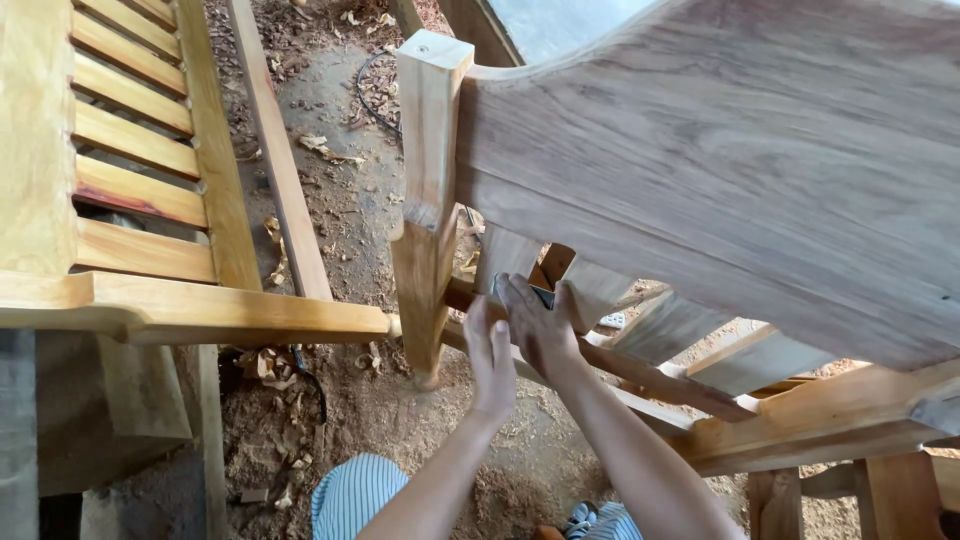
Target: The person sands the backrest and slats of a wooden chair using a sanding block. They hold the chair steady with one hand while moving the sanding block back and forth along the wood grain.
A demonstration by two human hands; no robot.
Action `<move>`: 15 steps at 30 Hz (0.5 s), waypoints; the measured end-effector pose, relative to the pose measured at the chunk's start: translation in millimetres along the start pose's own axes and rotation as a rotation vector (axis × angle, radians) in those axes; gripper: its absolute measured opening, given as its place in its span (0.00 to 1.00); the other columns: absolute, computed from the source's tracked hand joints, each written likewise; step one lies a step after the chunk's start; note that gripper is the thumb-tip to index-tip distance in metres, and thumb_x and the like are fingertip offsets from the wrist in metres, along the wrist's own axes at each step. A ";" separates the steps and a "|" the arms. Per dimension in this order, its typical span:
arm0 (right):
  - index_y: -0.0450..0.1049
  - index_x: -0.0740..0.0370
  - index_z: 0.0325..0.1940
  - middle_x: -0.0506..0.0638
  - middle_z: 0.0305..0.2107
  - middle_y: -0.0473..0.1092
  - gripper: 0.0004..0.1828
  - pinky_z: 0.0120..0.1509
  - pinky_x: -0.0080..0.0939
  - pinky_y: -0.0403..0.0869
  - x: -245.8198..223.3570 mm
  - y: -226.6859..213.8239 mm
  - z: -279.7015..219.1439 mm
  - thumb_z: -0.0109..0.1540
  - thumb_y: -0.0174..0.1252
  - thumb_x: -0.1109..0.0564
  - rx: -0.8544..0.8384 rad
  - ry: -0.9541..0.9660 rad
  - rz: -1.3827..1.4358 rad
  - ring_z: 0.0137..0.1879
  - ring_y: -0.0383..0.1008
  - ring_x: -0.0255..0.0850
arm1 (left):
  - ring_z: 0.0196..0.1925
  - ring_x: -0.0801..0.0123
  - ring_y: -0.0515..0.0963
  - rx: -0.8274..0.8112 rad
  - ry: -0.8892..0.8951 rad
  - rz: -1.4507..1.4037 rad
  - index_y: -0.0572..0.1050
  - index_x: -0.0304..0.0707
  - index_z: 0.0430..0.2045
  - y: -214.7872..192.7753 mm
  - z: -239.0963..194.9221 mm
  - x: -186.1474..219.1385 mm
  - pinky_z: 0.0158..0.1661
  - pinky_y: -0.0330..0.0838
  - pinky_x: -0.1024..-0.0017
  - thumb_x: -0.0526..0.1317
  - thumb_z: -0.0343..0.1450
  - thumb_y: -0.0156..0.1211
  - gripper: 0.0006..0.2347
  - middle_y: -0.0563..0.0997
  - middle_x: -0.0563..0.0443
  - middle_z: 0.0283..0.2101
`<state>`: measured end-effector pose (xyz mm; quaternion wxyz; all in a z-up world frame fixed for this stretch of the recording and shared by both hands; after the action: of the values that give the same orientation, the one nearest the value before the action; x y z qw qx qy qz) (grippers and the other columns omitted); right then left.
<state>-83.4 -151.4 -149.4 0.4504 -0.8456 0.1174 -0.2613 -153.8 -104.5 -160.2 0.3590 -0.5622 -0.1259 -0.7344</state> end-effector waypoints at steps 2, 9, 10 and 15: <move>0.34 0.48 0.81 0.46 0.78 0.18 0.48 0.75 0.67 0.38 6.8 6.8 0.3 0.63 0.48 0.68 0.155 -0.002 -0.184 0.81 0.16 0.43 | 0.77 0.49 0.51 -0.006 -0.200 -0.171 0.48 0.35 0.71 16.3 0.4 -19.4 0.73 0.47 0.53 0.51 0.79 0.30 0.26 0.51 0.37 0.74; 0.61 0.62 0.71 0.53 0.78 0.30 0.25 0.79 0.61 0.33 22.4 -20.2 -38.5 0.69 0.47 0.57 0.023 -0.189 -0.218 0.82 0.20 0.45 | 0.80 0.49 0.39 -0.072 -0.255 -0.575 0.32 0.40 0.74 49.2 16.8 -3.9 0.74 0.38 0.52 0.62 0.76 0.25 0.35 0.36 0.39 0.79; 0.65 0.60 0.68 0.53 0.73 0.44 0.22 0.75 0.61 0.45 30.8 -48.6 -57.8 0.70 0.46 0.52 0.478 -0.208 -0.129 0.79 0.38 0.46 | 0.80 0.49 0.35 -0.124 -0.301 -0.495 0.28 0.41 0.73 53.3 12.5 -7.0 0.74 0.35 0.52 0.63 0.75 0.23 0.36 0.31 0.41 0.79; 0.70 0.60 0.65 0.53 0.65 0.60 0.21 0.68 0.57 0.60 115.9 -87.4 -135.4 0.73 0.44 0.48 1.013 -0.150 0.039 0.71 0.58 0.44 | 0.79 0.50 0.22 -0.174 -0.249 -0.076 0.22 0.40 0.72 78.2 24.7 -34.5 0.73 0.22 0.53 0.64 0.75 0.24 0.38 0.19 0.43 0.78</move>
<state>-64.0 -247.1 23.5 0.8156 -0.5355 -0.0407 -0.2154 -79.6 -132.3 -200.6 0.2624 -0.6726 -0.1266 -0.6803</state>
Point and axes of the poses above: each hand's wrist, its own z-axis towards the middle knuckle, its own y-axis out of the palm, x = y × z, the point moved 7 cm from there along z, towards the middle knuckle
